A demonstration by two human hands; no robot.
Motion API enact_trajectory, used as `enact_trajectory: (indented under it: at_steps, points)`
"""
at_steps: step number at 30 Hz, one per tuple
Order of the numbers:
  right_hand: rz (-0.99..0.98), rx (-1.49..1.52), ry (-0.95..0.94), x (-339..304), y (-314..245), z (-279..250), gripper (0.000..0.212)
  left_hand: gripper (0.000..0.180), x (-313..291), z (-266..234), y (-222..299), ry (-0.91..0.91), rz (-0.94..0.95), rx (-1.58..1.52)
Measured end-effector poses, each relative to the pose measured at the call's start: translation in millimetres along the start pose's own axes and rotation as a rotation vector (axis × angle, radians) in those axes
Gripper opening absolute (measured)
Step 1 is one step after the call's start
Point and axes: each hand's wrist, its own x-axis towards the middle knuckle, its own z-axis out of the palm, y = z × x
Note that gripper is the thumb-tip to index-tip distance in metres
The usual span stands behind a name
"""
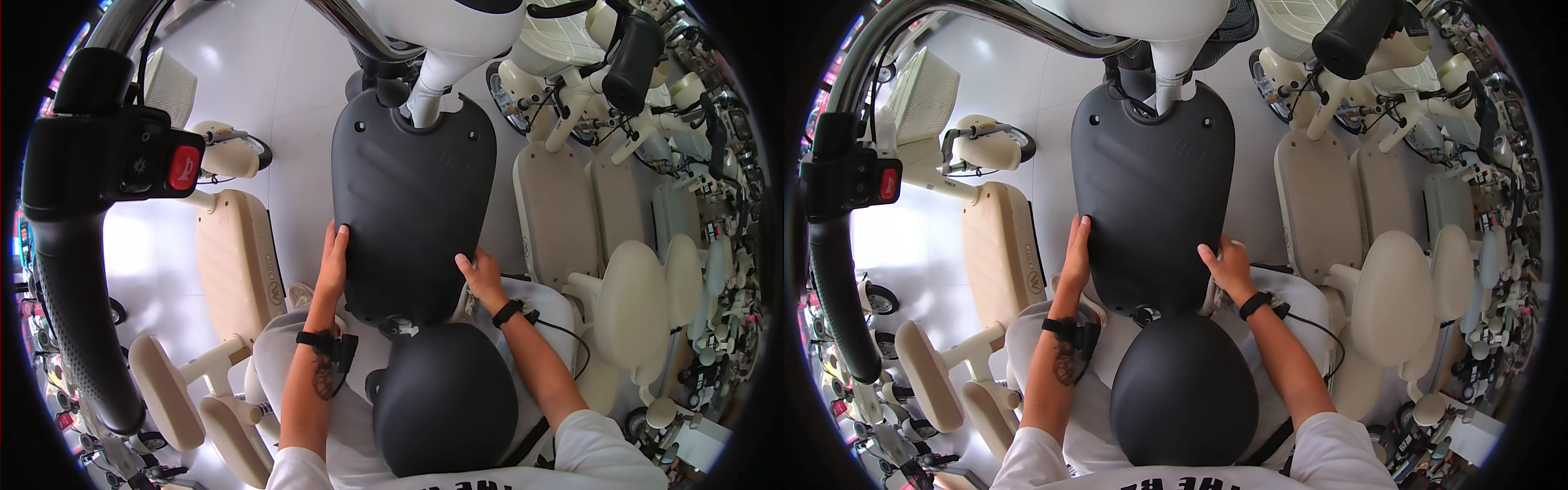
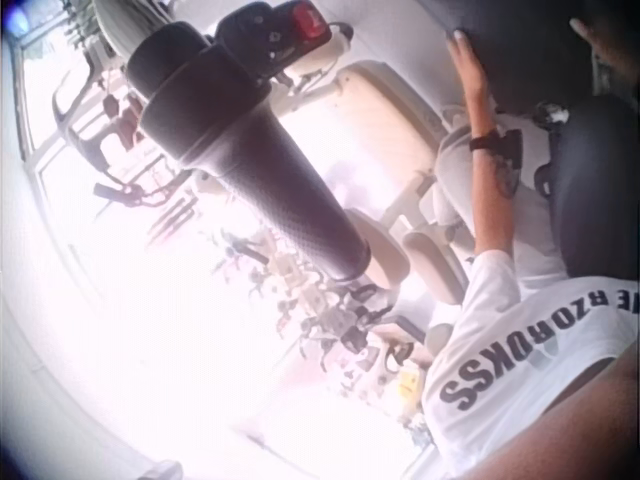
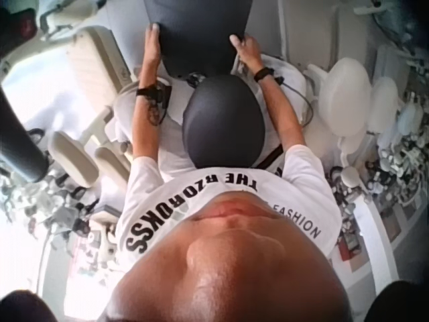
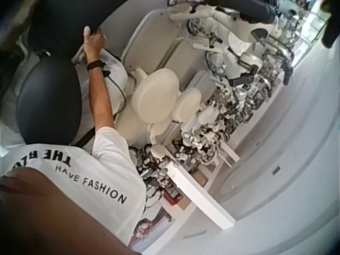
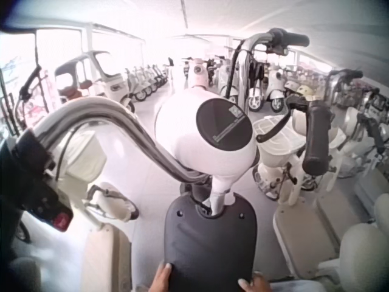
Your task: Cleaning various parts of an electric scooter with a cloth, including handlebars and body panels.
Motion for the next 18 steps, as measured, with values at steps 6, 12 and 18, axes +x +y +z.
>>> enact_trajectory:
  at_steps: [6,12,18]
  points:
    - [0.166,-0.102,-0.01,11,-4,1,0.063,0.064,11,7,-10,0.003,-0.065,-0.034]
    - [0.27,-0.145,-0.034,24,6,8,0.071,0.066,18,7,-30,0.041,-0.076,0.053]
    - [0.35,-0.237,-0.094,19,11,9,0.071,0.068,16,6,-58,0.041,-0.12,0.093]
